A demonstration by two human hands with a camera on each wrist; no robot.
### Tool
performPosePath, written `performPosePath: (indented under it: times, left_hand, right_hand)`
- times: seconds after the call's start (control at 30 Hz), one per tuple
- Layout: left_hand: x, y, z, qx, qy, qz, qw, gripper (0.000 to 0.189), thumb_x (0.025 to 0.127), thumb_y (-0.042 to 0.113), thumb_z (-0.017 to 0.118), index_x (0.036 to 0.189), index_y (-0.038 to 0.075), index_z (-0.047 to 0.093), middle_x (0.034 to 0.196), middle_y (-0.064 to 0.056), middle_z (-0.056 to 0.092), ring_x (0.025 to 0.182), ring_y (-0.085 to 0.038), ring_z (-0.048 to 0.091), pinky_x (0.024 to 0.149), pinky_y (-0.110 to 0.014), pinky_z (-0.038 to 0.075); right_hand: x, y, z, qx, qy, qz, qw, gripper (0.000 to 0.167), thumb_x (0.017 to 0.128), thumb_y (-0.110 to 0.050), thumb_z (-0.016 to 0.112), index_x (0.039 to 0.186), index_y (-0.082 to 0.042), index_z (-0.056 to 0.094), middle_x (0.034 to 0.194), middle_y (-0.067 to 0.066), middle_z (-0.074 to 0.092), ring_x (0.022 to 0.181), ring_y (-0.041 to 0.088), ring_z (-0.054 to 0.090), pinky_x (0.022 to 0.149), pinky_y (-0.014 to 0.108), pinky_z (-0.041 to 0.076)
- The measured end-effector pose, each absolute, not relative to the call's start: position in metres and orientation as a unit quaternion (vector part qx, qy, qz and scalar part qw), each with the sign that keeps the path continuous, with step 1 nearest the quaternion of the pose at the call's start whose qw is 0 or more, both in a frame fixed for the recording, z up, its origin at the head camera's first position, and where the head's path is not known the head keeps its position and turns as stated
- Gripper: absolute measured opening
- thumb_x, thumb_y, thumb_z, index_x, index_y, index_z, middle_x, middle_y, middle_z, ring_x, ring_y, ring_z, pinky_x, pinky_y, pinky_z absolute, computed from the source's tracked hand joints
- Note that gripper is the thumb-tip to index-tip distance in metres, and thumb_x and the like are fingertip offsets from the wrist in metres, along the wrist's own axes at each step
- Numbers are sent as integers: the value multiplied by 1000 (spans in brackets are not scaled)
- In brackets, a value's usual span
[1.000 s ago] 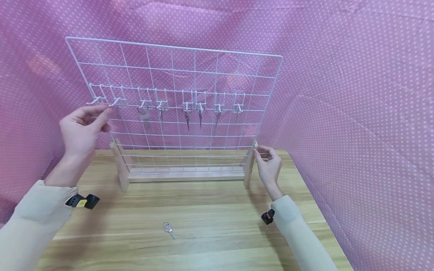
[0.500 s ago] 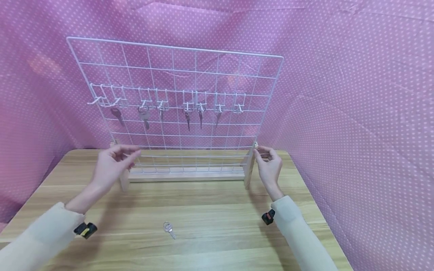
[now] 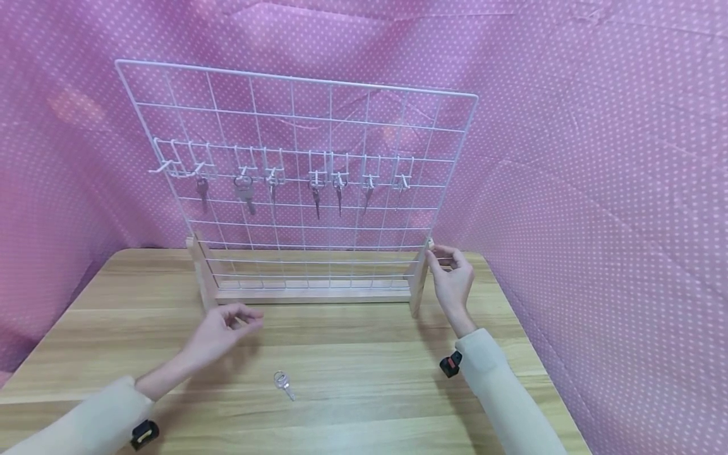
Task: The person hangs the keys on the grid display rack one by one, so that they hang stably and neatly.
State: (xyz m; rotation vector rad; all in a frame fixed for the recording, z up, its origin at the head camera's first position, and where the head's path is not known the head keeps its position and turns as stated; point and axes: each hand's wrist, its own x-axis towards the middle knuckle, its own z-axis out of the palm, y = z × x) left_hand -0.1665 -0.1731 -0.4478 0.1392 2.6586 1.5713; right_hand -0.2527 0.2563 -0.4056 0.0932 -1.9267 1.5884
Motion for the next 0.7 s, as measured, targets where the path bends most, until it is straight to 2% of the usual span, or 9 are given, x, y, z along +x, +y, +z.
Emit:
performPosePath:
  times: [0.17, 0.23, 0.37, 0.53, 0.7]
  left_hand:
    - [-156, -167, -469, 43, 847, 523, 85, 30, 92, 18, 80, 115, 0, 73, 100, -10, 75, 71, -21, 67, 53, -29, 60]
    - [-151, -164, -474, 57, 840, 528, 106, 31, 92, 16, 80, 115, -3, 71, 98, -10, 74, 68, -20, 67, 51, -32, 61]
    - [-145, -160, -482, 85, 831, 534, 133, 30, 90, 13, 81, 111, -5, 71, 92, -10, 73, 66, -16, 65, 51, -26, 59]
    - [-141, -155, -490, 97, 841, 513, 142, 24, 85, 11, 85, 103, 0, 74, 87, -6, 72, 63, -10, 60, 48, -18, 51]
    - [-139, -152, -497, 120, 874, 455, 118, 16, 82, 14, 89, 92, 8, 77, 81, 2, 72, 68, -6, 61, 58, -17, 50]
  right_hand:
    - [-253, 256, -406, 37, -728, 605, 320, 25, 92, 5, 76, 112, 19, 67, 93, -2, 72, 73, 2, 68, 66, 16, 65]
    - [-253, 257, -406, 37, -728, 605, 320, 25, 92, 6, 75, 111, 19, 67, 92, -3, 72, 73, 3, 68, 67, 18, 66]
    - [-254, 257, -406, 37, -727, 607, 318, 26, 92, 5, 76, 111, 19, 67, 91, -7, 71, 73, 4, 68, 67, 19, 66]
    - [-254, 257, -406, 35, -726, 610, 315, 28, 92, 3, 77, 112, 19, 67, 90, -9, 71, 74, 5, 68, 66, 16, 65]
    - [-253, 257, -406, 33, -728, 609, 314, 27, 92, 3, 77, 112, 18, 67, 91, -6, 71, 74, 5, 67, 66, 16, 65]
